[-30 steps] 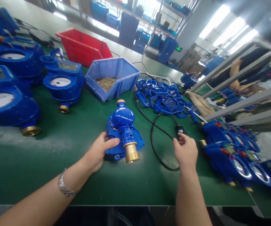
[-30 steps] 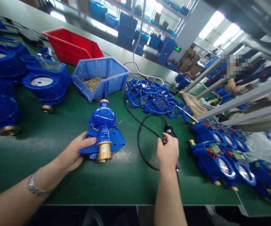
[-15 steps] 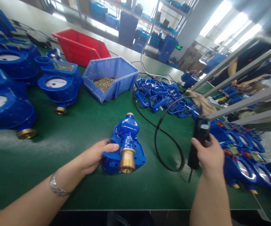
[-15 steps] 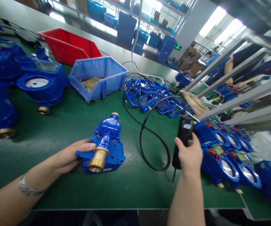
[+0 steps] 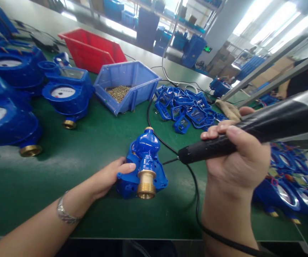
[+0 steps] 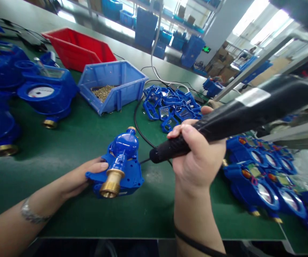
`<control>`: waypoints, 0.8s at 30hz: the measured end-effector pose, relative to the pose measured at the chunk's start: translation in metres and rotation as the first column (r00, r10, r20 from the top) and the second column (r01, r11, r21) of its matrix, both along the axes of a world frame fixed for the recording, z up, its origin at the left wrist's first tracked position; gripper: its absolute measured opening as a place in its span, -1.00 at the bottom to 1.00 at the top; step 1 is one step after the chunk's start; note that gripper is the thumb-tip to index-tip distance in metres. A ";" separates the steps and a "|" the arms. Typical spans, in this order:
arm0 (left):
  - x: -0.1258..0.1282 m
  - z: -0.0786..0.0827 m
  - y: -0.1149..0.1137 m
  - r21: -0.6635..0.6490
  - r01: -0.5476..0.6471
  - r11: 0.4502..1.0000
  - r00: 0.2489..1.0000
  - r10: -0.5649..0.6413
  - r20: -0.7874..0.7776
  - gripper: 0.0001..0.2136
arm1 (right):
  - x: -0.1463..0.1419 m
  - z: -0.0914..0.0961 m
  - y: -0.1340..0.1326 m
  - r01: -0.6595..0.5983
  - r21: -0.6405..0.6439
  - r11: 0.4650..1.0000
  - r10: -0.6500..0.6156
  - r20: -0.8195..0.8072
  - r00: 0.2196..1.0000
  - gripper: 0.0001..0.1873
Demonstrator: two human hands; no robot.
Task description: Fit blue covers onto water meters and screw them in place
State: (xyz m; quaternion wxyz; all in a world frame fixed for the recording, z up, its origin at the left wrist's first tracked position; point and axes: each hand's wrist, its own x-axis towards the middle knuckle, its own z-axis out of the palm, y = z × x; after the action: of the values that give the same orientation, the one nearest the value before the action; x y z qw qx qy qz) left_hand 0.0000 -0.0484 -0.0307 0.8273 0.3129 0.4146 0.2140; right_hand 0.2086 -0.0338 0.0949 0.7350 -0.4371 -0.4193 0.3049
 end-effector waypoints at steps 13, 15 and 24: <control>0.004 0.009 -0.003 -0.074 -0.063 0.995 0.997 0.065 0.033 -0.27 | -0.015 -0.012 0.019 -0.102 -0.048 0.994 0.108 0.145 0.984 -0.66; 0.003 0.008 -0.002 -0.069 -0.057 0.996 0.998 0.059 0.032 -0.28 | -0.017 -0.017 0.020 -0.115 -0.059 0.992 0.122 0.135 0.983 -0.64; 0.004 0.009 0.000 -0.083 -0.059 0.995 0.997 0.063 0.041 -0.28 | -0.024 -0.056 0.021 -0.109 -0.125 0.986 0.111 0.016 0.994 -0.66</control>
State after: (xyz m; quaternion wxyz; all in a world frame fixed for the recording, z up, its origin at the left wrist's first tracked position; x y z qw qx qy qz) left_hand 0.0044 -0.0487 -0.0213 0.8413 0.2613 0.4143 0.2287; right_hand 0.1846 -0.0128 0.0389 0.6837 -0.4615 -0.4313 0.3654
